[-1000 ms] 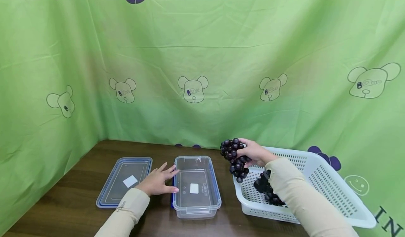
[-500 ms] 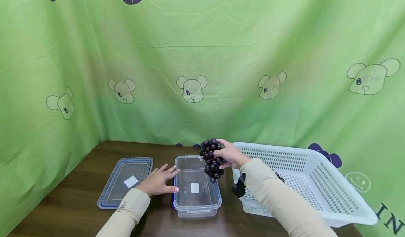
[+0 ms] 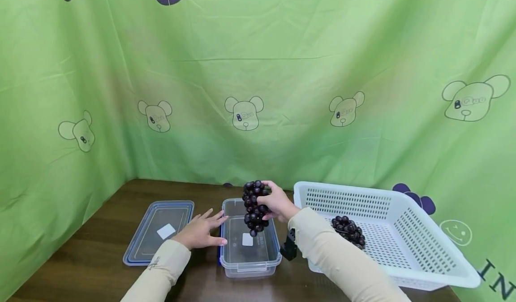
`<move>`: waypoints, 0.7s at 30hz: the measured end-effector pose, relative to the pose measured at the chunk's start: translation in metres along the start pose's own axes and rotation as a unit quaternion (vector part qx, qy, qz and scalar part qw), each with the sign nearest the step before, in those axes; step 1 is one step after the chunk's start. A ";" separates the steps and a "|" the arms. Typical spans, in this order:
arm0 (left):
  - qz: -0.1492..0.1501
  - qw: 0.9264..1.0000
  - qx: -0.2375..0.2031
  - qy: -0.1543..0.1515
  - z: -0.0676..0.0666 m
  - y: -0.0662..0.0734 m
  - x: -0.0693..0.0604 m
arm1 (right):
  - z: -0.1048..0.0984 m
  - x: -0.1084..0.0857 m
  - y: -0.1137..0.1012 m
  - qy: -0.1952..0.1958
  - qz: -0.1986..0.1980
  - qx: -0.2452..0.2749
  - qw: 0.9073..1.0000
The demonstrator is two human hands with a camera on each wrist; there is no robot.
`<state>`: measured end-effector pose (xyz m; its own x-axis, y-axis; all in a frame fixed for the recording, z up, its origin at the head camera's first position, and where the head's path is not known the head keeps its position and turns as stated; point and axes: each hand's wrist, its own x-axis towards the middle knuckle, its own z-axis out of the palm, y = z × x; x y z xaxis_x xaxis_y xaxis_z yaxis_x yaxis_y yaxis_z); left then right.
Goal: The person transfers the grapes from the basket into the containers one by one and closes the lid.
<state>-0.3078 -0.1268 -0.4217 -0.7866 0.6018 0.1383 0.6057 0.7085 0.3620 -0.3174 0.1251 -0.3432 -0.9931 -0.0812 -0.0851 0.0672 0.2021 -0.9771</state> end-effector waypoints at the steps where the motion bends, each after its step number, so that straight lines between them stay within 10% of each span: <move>1: 0.002 1.000 0.001 0.001 0.000 0.000 0.000 | 0.002 0.000 0.001 0.004 -0.003 0.002 1.000; 21: -0.014 1.000 -0.014 -0.003 -0.001 0.004 0.000 | 0.029 -0.017 0.023 0.041 -0.085 0.003 0.996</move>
<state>-0.3051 -0.1246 -0.4189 -0.8027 0.5837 0.1221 0.5793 0.7146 0.3921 -0.2966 0.1025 -0.3701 -0.9946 -0.0341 0.0980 -0.1026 0.1871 -0.9770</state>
